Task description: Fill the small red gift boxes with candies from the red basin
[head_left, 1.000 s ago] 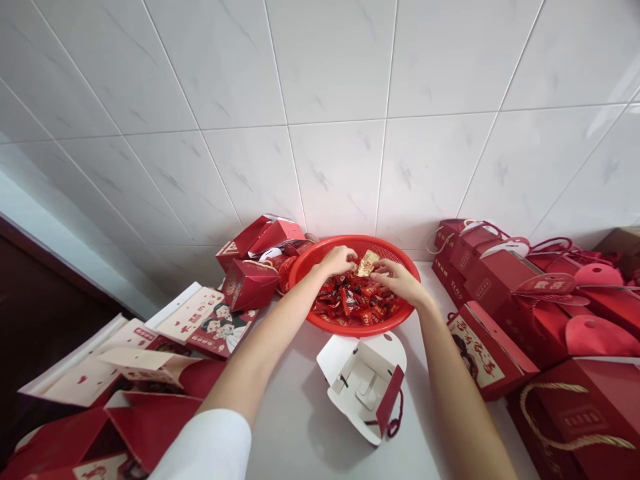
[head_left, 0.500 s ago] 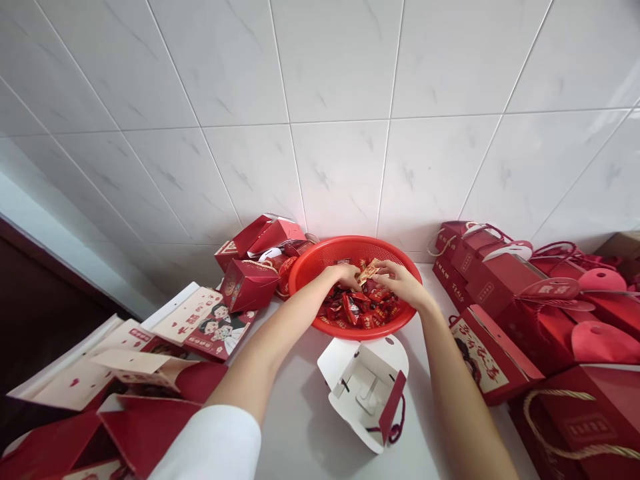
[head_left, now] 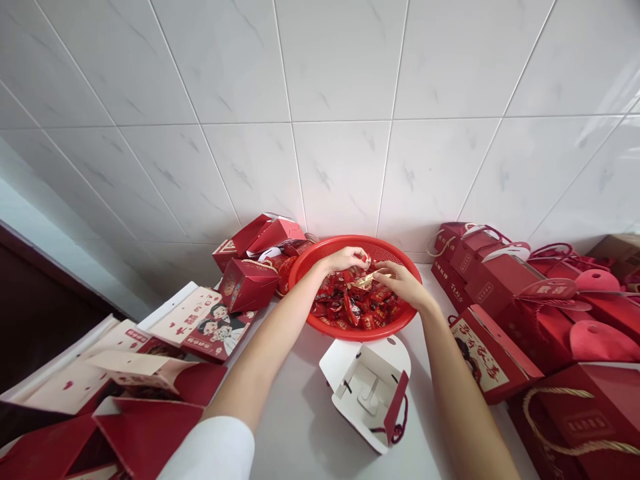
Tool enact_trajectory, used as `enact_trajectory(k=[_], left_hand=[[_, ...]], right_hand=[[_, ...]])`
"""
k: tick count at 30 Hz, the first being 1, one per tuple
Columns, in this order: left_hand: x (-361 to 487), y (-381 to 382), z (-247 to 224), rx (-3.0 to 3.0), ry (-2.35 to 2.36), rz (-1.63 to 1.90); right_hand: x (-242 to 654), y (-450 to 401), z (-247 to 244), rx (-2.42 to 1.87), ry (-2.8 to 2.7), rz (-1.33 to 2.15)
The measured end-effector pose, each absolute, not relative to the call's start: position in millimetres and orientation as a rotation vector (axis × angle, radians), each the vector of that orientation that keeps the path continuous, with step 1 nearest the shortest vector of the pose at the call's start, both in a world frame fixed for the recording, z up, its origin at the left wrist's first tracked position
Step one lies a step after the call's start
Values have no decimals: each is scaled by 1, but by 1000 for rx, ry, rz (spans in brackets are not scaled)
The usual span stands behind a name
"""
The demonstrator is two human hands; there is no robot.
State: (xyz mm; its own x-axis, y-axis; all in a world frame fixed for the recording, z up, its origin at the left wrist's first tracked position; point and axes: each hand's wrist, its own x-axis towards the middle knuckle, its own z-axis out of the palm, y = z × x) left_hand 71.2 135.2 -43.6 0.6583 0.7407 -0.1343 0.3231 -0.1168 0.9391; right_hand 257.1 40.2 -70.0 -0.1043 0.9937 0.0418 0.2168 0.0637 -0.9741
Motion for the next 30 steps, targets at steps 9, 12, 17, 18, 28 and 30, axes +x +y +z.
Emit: enact_trajectory(k=[9,12,17,18,28,30], left_hand=[[76,123,-29,1510,656,332],[75,123,-33,1535,660,274],[80,120,-41,1734,847,-92],[83,117,-41,1794,879,-202],[122,72,-57,2508,1019,-476],[123,71,-63,2608,1014,-424]], right_hand=[[255,39,-62,-1196,-1323,1193],[257,39,-62,-1123,-1263,1133],[257,41,-63,-1092,-1089,990],[256,41,-62,-1100,-1076,988],[254,39,-59,-1148,-1170,959],[254,40,-59,-1151,-1153,967]])
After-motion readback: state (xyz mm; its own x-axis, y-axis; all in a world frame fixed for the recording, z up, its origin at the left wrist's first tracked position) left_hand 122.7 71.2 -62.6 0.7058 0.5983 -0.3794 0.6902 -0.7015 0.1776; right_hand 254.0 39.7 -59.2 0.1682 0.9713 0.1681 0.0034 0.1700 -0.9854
